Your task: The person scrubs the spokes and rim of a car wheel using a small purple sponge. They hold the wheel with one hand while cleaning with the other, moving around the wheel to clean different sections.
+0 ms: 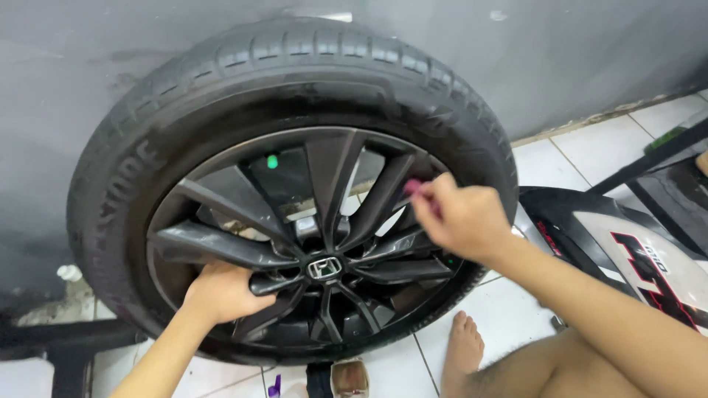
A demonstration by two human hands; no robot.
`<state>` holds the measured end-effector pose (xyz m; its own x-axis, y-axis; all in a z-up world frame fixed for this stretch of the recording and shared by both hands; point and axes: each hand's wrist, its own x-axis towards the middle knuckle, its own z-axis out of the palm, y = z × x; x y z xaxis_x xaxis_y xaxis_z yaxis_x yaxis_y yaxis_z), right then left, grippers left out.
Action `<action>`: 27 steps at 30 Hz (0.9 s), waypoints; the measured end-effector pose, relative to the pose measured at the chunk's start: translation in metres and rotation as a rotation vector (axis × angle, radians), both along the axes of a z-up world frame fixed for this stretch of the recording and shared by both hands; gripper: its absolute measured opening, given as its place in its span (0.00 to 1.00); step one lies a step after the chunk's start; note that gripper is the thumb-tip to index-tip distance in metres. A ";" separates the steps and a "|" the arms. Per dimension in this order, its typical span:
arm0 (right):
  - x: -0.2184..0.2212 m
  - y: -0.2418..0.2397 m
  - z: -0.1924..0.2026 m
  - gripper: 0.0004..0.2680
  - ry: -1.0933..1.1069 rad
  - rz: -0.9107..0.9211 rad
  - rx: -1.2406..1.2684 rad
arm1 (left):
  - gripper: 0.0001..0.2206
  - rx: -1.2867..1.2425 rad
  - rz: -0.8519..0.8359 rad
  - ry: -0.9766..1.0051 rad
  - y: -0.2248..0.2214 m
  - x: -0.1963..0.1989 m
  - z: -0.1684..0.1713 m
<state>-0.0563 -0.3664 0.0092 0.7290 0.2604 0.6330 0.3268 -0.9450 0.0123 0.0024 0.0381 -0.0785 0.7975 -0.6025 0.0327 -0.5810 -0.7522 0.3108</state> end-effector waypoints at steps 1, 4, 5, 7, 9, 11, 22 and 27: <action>-0.001 -0.001 0.000 0.06 -0.019 -0.012 -0.002 | 0.27 -0.002 -0.012 -0.019 -0.002 0.000 0.003; 0.001 -0.008 0.004 0.08 0.016 0.041 -0.076 | 0.27 0.044 0.051 0.109 -0.004 0.005 0.006; 0.000 -0.013 0.005 0.08 -0.011 -0.053 0.032 | 0.29 0.019 -0.003 0.031 -0.002 0.005 0.000; -0.005 -0.016 0.001 0.08 -0.030 -0.152 0.138 | 0.31 -0.007 -0.060 -0.038 -0.002 0.002 -0.001; -0.007 -0.016 -0.003 0.09 0.121 -0.065 -0.030 | 0.31 0.142 0.098 0.155 -0.009 -0.001 0.013; -0.005 -0.017 0.002 0.08 0.048 -0.060 -0.011 | 0.32 0.116 0.099 0.167 -0.010 -0.002 0.017; -0.014 0.020 0.005 0.09 0.207 -0.014 0.223 | 0.32 0.265 0.070 0.096 -0.001 0.000 -0.011; -0.013 0.017 0.010 0.13 0.312 0.049 0.043 | 0.32 0.214 0.103 0.051 0.004 0.002 -0.019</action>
